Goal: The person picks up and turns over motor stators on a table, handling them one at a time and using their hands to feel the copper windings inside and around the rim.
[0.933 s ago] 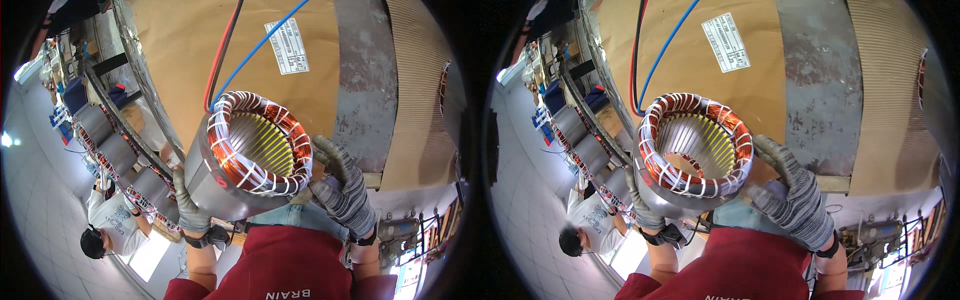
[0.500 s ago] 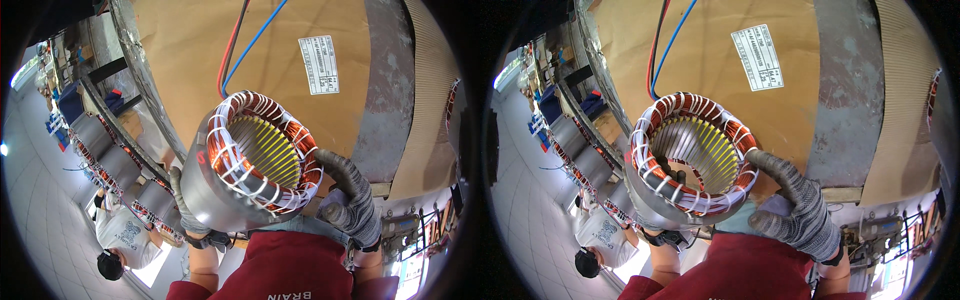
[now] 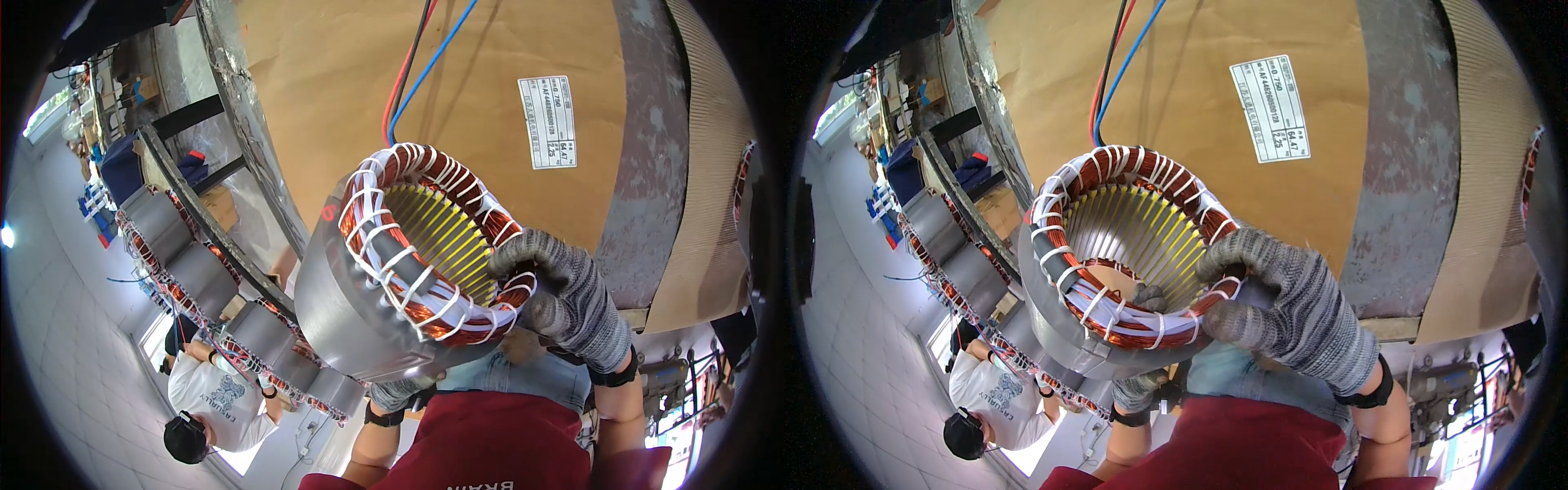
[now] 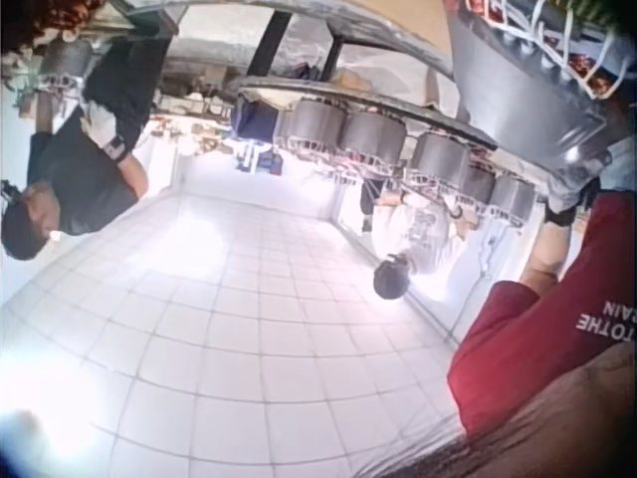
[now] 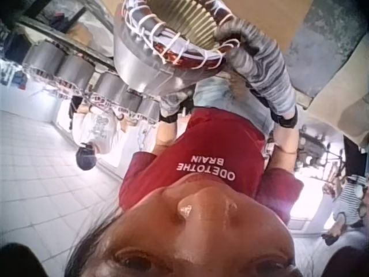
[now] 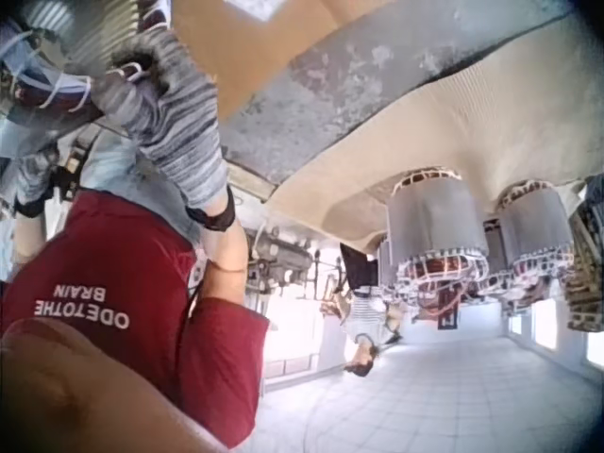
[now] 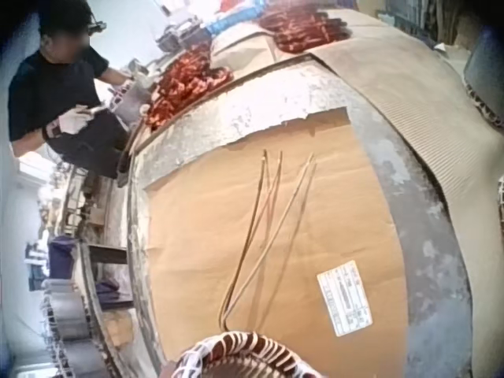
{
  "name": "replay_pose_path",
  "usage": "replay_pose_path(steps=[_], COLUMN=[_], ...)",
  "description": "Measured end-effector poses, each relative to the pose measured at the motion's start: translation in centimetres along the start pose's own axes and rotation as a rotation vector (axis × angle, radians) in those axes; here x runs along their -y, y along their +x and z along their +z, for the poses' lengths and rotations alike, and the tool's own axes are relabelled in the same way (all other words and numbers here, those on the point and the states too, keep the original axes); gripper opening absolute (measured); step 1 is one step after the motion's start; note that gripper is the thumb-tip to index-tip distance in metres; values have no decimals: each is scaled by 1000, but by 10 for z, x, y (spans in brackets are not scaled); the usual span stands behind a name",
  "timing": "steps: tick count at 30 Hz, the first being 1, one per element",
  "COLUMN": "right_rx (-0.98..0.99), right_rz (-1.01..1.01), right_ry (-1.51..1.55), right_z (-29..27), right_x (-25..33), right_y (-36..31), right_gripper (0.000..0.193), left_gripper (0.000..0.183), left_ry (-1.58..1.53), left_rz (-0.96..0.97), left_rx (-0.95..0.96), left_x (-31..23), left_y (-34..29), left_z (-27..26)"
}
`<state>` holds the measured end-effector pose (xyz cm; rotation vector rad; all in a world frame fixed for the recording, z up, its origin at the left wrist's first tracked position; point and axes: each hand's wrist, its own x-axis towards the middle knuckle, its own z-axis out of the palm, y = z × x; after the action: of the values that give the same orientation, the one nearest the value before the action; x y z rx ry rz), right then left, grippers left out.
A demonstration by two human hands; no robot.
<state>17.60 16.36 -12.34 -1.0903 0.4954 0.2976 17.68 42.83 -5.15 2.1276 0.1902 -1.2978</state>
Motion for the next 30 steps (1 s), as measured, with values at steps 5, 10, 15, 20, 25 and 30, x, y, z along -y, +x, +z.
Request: replay_pose_path(steps=[5, 10, 15, 20, 25, 30], right_rx=[-10, -12, 129, 116, 3, -89], right_rz=[-85, 27, 225, 194, 130, 195], right_ry=[-17, -240, -91, -19, -320, -377], right_z=[0, -23, -14, -28, -39, -37], right_x=[-9, 27, 16, 11, -3, 4], right_y=[-16, -71, -86, -87, -78, -65], right_gripper=[39, 51, 76, 79, 63, 51], left_gripper=[40, 48, 60, 73, 98, 80], left_ry=[-136, -351, -522, -765, -621, -955], left_rz=[11, 126, 152, 70, -51, 127], left_rx=[-241, -121, -178, -243, -294, -402], left_x=[-12, -13, 6, 2, -16, -11], left_y=[1, -20, -37, -29, -17, 3], left_z=[18, 30, 26, 21, -7, -24])
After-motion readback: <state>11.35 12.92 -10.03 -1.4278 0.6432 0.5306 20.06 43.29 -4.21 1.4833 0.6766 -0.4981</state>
